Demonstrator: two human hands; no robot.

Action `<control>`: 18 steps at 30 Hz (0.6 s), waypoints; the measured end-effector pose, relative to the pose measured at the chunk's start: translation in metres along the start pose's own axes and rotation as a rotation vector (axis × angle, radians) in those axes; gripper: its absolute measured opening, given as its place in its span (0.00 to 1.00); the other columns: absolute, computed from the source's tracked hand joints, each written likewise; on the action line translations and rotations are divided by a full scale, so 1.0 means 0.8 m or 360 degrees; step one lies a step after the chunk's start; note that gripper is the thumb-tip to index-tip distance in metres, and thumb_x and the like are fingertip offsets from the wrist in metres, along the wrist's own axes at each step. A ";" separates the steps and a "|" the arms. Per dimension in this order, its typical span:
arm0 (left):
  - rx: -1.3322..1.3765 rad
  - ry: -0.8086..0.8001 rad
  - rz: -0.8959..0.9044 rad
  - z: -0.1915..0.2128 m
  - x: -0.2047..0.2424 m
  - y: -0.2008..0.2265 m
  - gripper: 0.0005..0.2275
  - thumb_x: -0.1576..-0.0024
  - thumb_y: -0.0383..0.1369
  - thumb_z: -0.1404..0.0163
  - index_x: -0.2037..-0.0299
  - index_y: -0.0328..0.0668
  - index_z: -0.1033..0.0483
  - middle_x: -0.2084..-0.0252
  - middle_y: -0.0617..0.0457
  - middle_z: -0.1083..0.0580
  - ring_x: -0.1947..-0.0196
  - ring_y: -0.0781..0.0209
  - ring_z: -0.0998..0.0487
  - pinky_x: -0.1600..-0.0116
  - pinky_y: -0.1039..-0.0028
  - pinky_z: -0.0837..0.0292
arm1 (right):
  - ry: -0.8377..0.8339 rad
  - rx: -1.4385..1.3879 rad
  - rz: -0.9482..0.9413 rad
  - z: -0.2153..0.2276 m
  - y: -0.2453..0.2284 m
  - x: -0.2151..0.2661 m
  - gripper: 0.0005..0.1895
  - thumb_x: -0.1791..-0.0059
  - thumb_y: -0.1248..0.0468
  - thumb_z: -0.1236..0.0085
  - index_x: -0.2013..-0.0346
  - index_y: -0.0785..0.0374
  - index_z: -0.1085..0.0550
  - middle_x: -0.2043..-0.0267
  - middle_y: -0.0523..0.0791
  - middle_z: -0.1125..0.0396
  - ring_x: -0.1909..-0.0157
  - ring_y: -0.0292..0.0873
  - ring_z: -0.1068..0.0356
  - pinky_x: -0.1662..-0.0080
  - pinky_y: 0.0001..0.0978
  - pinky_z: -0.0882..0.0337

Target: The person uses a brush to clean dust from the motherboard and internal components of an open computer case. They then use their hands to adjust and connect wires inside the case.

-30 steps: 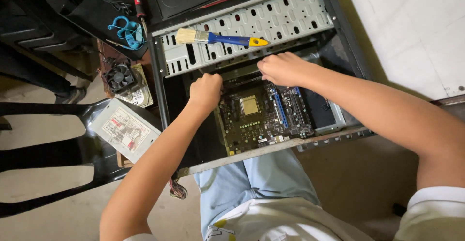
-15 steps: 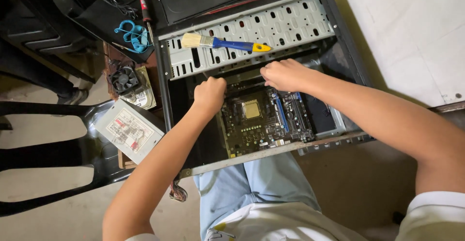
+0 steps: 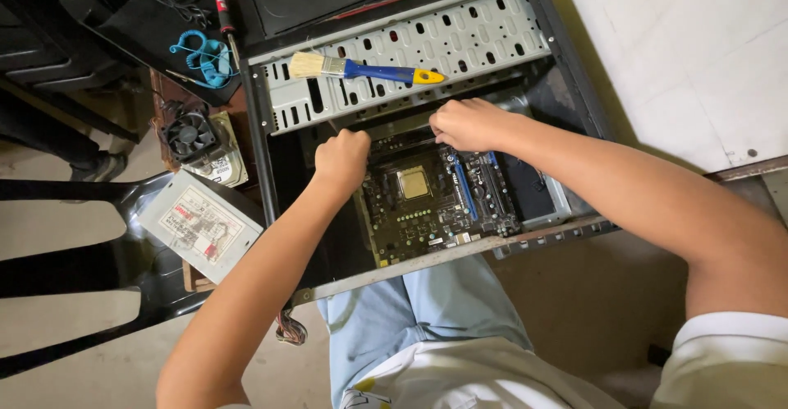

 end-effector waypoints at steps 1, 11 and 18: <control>0.0000 -0.0001 -0.0003 0.001 0.000 0.000 0.06 0.49 0.24 0.37 0.65 0.30 0.20 0.68 0.34 0.21 0.63 0.32 0.16 0.60 0.48 0.19 | 0.0000 -0.0002 -0.0003 0.001 -0.001 0.001 0.10 0.48 0.59 0.45 0.64 0.64 0.22 0.62 0.50 0.25 0.59 0.60 0.22 0.58 0.55 0.23; -0.0032 -0.0068 0.0001 0.014 0.009 0.009 0.05 0.48 0.24 0.38 0.65 0.30 0.20 0.68 0.34 0.21 0.64 0.35 0.16 0.61 0.50 0.18 | -0.0014 0.0048 0.0021 -0.011 0.003 -0.005 0.11 0.48 0.58 0.46 0.65 0.62 0.22 0.61 0.50 0.25 0.58 0.59 0.22 0.56 0.53 0.23; 0.0010 -0.0090 0.0018 0.013 0.007 0.008 0.05 0.46 0.24 0.40 0.64 0.29 0.20 0.66 0.34 0.21 0.63 0.34 0.16 0.61 0.49 0.19 | 0.0055 0.0092 -0.0037 0.001 0.001 -0.001 0.11 0.48 0.56 0.46 0.64 0.59 0.21 0.62 0.47 0.24 0.59 0.59 0.22 0.56 0.55 0.23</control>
Point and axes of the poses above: each hand's wrist, its own x-axis away from the middle knuckle, its own z-axis out of the back of the hand, y = z × x, the point moved 6 cm from there along -x, towards the middle knuckle
